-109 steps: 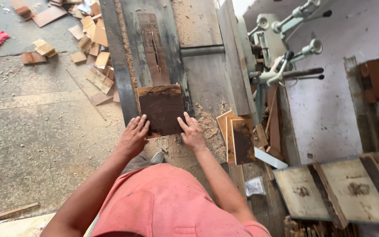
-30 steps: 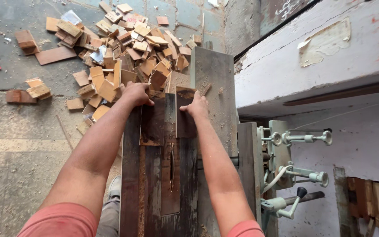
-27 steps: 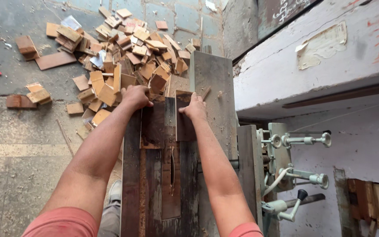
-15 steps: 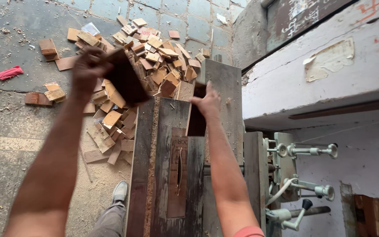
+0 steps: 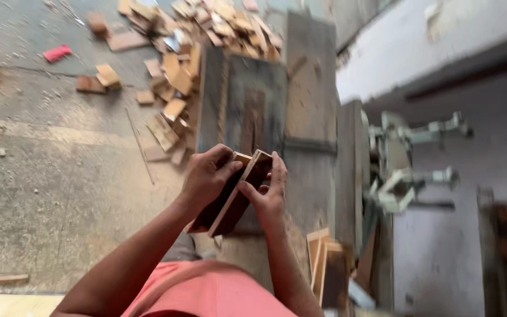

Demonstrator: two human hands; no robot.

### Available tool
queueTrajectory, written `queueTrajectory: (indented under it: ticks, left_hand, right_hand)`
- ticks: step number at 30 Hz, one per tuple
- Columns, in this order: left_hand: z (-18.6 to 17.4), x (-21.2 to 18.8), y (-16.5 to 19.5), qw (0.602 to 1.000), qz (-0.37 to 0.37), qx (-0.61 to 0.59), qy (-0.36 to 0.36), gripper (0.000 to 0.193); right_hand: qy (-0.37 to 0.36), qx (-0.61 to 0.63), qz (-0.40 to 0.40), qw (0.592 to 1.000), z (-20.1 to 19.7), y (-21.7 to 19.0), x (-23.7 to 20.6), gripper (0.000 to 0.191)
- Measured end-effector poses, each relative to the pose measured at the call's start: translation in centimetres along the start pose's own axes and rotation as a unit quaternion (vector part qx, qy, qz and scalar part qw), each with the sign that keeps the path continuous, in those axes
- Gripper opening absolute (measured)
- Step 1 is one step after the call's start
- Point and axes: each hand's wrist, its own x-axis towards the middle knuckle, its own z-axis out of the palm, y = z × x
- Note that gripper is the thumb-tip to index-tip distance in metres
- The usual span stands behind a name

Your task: The person uses a table saw to cut multiple wooden boards and a cardboard box into smaller pieces. They feed each item through the saw blade, then set the cut pieces aside on the floor or nearby surfaces.

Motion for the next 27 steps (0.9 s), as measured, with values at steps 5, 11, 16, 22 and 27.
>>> queueTrajectory:
  ticks: [5,11,16,22,27]
  left_hand:
    - [7.0,-6.2,-7.0,0.979,-0.003,0.078,-0.187,0.031]
    - [13.5,-7.8,-13.4,0.911,-0.042,0.156,-0.381,0.032]
    - [14.9,-6.0,-12.0,0.853,0.019,0.231,-0.467,0.036]
    - [7.0,-4.0,-10.2,0.898,0.161,0.324,-0.250,0.042]
    - [0.8,-9.7,-12.4,0.846,0.163,0.475,-0.182,0.074]
  right_hand:
    - [0.009,0.069,0.080,0.994,-4.7,11.7,-10.5,0.083]
    - [0.037,0.365,0.278,0.888,-6.3,19.2,-18.6,0.038]
    - [0.091,0.365,0.290,0.880,-6.4,20.7,-18.0,0.031]
    - [0.166,0.307,0.270,0.897,-3.7,20.1,-14.4,0.023]
    - [0.077,-0.086,0.207,0.972,-2.8,20.4,-12.0,0.036]
